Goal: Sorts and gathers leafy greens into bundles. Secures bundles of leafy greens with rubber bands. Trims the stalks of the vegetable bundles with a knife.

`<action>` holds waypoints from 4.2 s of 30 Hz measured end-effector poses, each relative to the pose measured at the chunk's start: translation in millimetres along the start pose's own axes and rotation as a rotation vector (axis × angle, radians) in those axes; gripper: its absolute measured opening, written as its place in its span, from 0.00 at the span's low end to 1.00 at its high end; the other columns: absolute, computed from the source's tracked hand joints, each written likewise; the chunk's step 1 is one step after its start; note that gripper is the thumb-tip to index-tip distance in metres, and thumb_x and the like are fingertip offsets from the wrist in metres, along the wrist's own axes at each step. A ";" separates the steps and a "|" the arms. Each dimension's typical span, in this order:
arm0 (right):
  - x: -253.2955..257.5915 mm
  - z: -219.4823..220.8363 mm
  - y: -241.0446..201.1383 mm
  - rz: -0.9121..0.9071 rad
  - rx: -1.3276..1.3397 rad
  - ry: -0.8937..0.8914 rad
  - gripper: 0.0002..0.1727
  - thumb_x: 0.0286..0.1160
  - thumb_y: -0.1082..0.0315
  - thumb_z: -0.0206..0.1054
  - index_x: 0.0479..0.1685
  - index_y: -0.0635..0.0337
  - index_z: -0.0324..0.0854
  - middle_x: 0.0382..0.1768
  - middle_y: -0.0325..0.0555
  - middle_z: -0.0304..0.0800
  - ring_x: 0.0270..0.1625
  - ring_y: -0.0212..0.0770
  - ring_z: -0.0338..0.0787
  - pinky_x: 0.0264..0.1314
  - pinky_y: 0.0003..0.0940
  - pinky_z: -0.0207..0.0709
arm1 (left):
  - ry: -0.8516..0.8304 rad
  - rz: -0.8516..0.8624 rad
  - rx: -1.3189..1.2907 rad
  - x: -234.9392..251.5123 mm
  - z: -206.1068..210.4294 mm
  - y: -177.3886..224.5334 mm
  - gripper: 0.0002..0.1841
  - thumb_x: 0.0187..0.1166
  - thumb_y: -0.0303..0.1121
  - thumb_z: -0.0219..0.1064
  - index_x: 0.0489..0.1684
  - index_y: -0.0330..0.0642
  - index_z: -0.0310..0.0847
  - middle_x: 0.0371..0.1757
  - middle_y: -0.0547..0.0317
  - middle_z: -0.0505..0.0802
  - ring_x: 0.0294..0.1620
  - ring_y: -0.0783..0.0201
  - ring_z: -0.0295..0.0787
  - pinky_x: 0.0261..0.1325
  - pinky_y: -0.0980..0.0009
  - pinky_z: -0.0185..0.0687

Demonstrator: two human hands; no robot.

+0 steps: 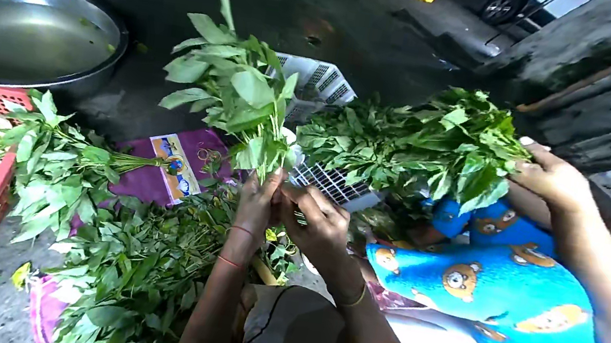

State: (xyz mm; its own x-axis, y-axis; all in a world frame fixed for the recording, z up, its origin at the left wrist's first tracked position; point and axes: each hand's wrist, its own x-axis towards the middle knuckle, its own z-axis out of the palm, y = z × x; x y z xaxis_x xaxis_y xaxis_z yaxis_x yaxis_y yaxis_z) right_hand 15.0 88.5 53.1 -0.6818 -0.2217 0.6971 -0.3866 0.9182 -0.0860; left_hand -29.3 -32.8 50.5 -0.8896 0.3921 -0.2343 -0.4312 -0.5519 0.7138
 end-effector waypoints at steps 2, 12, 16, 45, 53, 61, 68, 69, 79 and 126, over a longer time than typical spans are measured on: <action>-0.5 -2.2 -1.8 0.009 0.009 0.014 0.09 0.77 0.67 0.68 0.39 0.62 0.92 0.29 0.50 0.92 0.28 0.39 0.89 0.30 0.30 0.81 | 0.041 -0.005 0.039 -1.1 5.8 0.8 0.11 0.93 0.35 0.54 0.47 0.38 0.79 0.18 0.65 0.78 0.14 0.75 0.73 0.18 0.81 0.70; 23.1 -28.2 -2.4 0.216 -0.009 -0.065 0.25 0.65 0.60 0.68 0.62 0.59 0.89 0.61 0.55 0.87 0.65 0.55 0.81 0.66 0.51 0.73 | 0.313 0.248 0.905 2.4 8.4 -6.4 0.21 0.92 0.40 0.57 0.60 0.24 0.78 0.37 0.36 0.92 0.43 0.42 0.93 0.53 0.45 0.85; 53.5 -15.9 -7.3 0.106 -0.006 -0.081 0.22 0.77 0.57 0.70 0.65 0.59 0.88 0.51 0.53 0.90 0.55 0.50 0.87 0.55 0.46 0.80 | 0.315 0.354 0.966 -4.2 16.5 -9.3 0.17 0.89 0.34 0.58 0.60 0.25 0.79 0.32 0.39 0.92 0.38 0.41 0.93 0.46 0.44 0.86; 66.8 -17.5 -10.7 0.057 0.116 -0.167 0.19 0.73 0.67 0.68 0.64 0.55 0.90 0.49 0.49 0.83 0.41 0.35 0.82 0.37 0.28 0.76 | 0.335 0.476 1.159 -1.2 13.8 -16.5 0.16 0.85 0.31 0.63 0.64 0.28 0.78 0.43 0.38 0.92 0.34 0.43 0.93 0.36 0.46 0.87; 67.8 -3.1 -9.4 0.115 0.103 -0.102 0.09 0.81 0.68 0.67 0.53 0.58 0.90 0.53 0.49 0.86 0.46 0.34 0.88 0.43 0.26 0.82 | 0.297 0.519 0.855 -0.9 10.1 -18.5 0.16 0.86 0.32 0.63 0.62 0.26 0.78 0.34 0.42 0.91 0.30 0.50 0.90 0.36 0.54 0.87; 64.7 -6.3 1.1 0.693 1.073 -0.013 0.04 0.88 0.69 0.60 0.49 0.52 0.80 0.34 0.37 0.89 0.29 0.29 0.89 0.31 0.21 0.86 | 0.025 0.272 0.178 0.5 5.0 -14.6 0.14 0.87 0.39 0.53 0.61 0.44 0.73 0.21 0.65 0.74 0.14 0.73 0.65 0.17 0.77 0.66; 47.5 -3.6 8.8 0.243 0.624 0.106 0.06 0.79 0.73 0.65 0.49 0.59 0.84 0.59 0.40 0.84 0.50 0.28 0.89 0.47 0.23 0.87 | 0.143 0.345 0.474 0.0 13.7 -17.1 0.19 0.94 0.37 0.49 0.72 0.33 0.69 0.27 0.54 0.80 0.21 0.64 0.75 0.28 0.65 0.78; 45.7 -4.2 7.3 0.201 0.603 0.104 0.05 0.79 0.74 0.66 0.48 0.60 0.84 0.59 0.41 0.85 0.52 0.29 0.89 0.50 0.24 0.88 | 0.166 0.339 0.523 -1.2 14.7 -15.8 0.19 0.94 0.38 0.49 0.73 0.33 0.68 0.29 0.52 0.82 0.24 0.61 0.78 0.31 0.62 0.80; 55.2 -10.7 5.6 0.798 1.209 -0.077 0.11 0.92 0.67 0.50 0.64 0.52 0.71 0.45 0.46 0.93 0.31 0.33 0.93 0.27 0.21 0.86 | 0.223 0.275 0.728 -7.1 18.9 -6.5 0.19 0.94 0.37 0.51 0.74 0.34 0.66 0.34 0.43 0.89 0.34 0.50 0.89 0.43 0.51 0.85; 17.2 -20.3 35.9 1.148 0.752 0.093 0.12 0.85 0.68 0.58 0.60 0.58 0.80 0.42 0.41 0.88 0.35 0.35 0.87 0.34 0.34 0.85 | 0.130 0.418 0.612 -4.4 14.4 -6.2 0.23 0.79 0.40 0.72 0.64 0.36 0.74 0.27 0.56 0.86 0.25 0.64 0.82 0.32 0.63 0.82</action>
State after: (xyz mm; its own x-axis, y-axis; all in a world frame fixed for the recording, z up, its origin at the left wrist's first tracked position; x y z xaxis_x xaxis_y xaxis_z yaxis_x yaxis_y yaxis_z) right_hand 2.0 124.4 76.5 -0.8118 0.5837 0.0156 0.1001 0.1655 -0.9811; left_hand -20.5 -20.5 56.5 -0.9878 0.1289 0.0878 0.0734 -0.1127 0.9909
